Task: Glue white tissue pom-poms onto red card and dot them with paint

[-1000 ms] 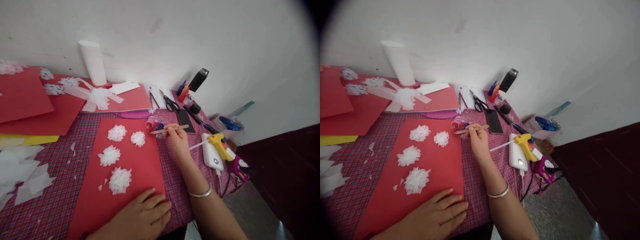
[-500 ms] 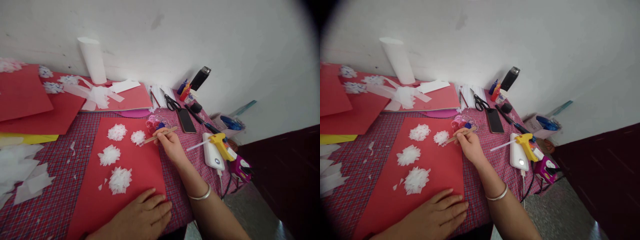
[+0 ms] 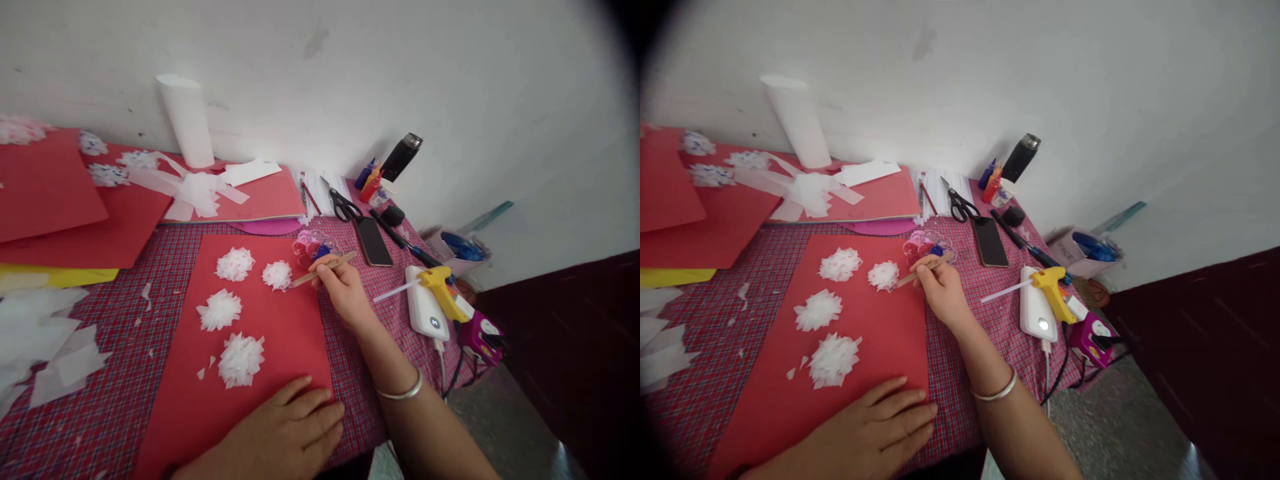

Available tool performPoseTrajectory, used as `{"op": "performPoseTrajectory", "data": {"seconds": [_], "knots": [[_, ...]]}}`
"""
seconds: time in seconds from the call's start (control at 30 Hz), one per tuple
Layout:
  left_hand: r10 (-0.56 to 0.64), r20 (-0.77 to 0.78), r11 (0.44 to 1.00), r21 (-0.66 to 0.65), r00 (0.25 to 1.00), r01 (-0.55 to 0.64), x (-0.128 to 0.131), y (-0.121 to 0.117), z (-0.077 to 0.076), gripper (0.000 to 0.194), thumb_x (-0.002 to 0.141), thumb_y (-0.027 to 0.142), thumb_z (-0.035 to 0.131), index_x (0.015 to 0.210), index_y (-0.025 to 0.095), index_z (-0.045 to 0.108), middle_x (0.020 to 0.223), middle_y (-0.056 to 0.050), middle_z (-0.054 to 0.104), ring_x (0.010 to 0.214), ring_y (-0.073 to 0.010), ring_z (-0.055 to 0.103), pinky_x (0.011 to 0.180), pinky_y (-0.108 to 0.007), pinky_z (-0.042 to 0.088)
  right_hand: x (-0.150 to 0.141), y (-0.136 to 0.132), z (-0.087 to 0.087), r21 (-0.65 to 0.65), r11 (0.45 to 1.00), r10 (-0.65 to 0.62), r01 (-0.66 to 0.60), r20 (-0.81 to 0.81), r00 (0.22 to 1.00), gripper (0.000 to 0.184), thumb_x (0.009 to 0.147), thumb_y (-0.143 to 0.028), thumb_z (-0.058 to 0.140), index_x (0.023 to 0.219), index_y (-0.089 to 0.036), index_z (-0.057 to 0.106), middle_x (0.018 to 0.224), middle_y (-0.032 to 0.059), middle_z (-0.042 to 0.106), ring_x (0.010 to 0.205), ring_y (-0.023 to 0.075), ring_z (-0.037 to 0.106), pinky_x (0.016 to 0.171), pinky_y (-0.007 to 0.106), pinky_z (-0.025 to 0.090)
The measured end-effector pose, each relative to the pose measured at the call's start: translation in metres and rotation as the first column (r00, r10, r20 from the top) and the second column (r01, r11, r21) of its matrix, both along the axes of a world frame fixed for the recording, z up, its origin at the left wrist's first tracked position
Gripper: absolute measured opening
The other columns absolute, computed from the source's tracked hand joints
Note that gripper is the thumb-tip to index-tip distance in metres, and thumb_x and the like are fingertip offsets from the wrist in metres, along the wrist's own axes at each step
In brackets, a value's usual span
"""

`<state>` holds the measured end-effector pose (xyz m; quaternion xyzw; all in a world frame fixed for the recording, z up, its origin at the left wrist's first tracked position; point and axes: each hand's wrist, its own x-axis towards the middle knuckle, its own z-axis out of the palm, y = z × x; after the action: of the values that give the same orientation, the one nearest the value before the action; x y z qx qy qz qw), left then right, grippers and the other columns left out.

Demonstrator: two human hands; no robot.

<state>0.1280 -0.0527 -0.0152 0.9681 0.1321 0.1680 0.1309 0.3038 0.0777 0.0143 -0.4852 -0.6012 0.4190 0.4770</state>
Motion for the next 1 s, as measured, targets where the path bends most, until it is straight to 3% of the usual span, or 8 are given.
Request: {"op": "performPoseTrajectory", "data": {"seconds": [0.2, 0.53, 0.7, 0.9, 1.0], "knots": [[-0.026, -0.023, 0.998, -0.05, 0.999, 0.025, -0.0017, 0.0014, 0.0009, 0.039, 0.096, 0.028, 0.054, 0.133, 0.016, 0.056, 0.139, -0.004, 0.063, 0.125, -0.0206, 0.056, 0.112, -0.037, 0.035, -0.002, 0.0014, -0.0031, 0.008, 1.0, 0.003, -0.003, -0.008, 1.0, 0.017, 0.089, -0.035, 0.055, 0.086, -0.021, 0.064, 0.067, -0.0014, 0.059, 0.063, 0.0148, 0.059, 0.065, 0.028, 0.047], [-0.01, -0.026, 0.998, -0.068, 1.0, 0.008, -0.001, -0.0004, 0.0012, 0.039, 0.095, 0.026, 0.055, 0.133, 0.016, 0.057, 0.138, -0.004, 0.064, 0.126, -0.0212, 0.055, 0.113, -0.038, 0.035, 0.0038, 0.001, -0.0021, 0.02, 0.999, -0.043, 0.042, 0.053, 0.998, 0.017, 0.089, -0.034, 0.054, 0.085, -0.021, 0.064, 0.064, -0.0018, 0.059, 0.059, 0.0144, 0.056, 0.06, 0.028, 0.044], [-0.002, -0.01, 0.999, -0.049, 1.0, 0.002, -0.0009, 0.0003, 0.0011, 0.035, 0.098, 0.027, 0.05, 0.131, 0.017, 0.057, 0.137, -0.002, 0.065, 0.124, -0.0193, 0.057, 0.113, -0.036, 0.035, 0.0035, 0.0013, -0.0015, 0.035, 0.994, -0.098, 0.1, -0.051, 0.994, 0.016, 0.088, -0.033, 0.055, 0.083, -0.021, 0.064, 0.064, -0.0022, 0.058, 0.06, 0.0142, 0.057, 0.06, 0.028, 0.045], [-0.037, -0.057, 0.996, -0.081, 0.998, 0.032, -0.0011, 0.001, 0.0027, 0.038, 0.097, 0.026, 0.051, 0.134, 0.016, 0.055, 0.141, -0.004, 0.062, 0.127, -0.0213, 0.056, 0.114, -0.038, 0.035, -0.002, 0.002, -0.0015, -0.025, 0.999, -0.024, 0.022, -0.075, 0.997, 0.017, 0.087, -0.036, 0.058, 0.088, -0.021, 0.066, 0.069, -0.0003, 0.066, 0.061, 0.0143, 0.061, 0.063, 0.029, 0.049], [-0.025, -0.052, 0.994, -0.104, 0.998, 0.019, -0.0012, 0.002, 0.0027, 0.04, 0.095, 0.025, 0.055, 0.134, 0.016, 0.055, 0.14, -0.005, 0.062, 0.127, -0.0215, 0.055, 0.114, -0.039, 0.035, 0.0031, 0.0048, -0.0002, 0.032, 0.988, -0.147, 0.152, -0.115, 0.982, 0.017, 0.087, -0.035, 0.057, 0.088, -0.021, 0.065, 0.067, -0.0008, 0.065, 0.06, 0.0139, 0.059, 0.062, 0.028, 0.049]]}}
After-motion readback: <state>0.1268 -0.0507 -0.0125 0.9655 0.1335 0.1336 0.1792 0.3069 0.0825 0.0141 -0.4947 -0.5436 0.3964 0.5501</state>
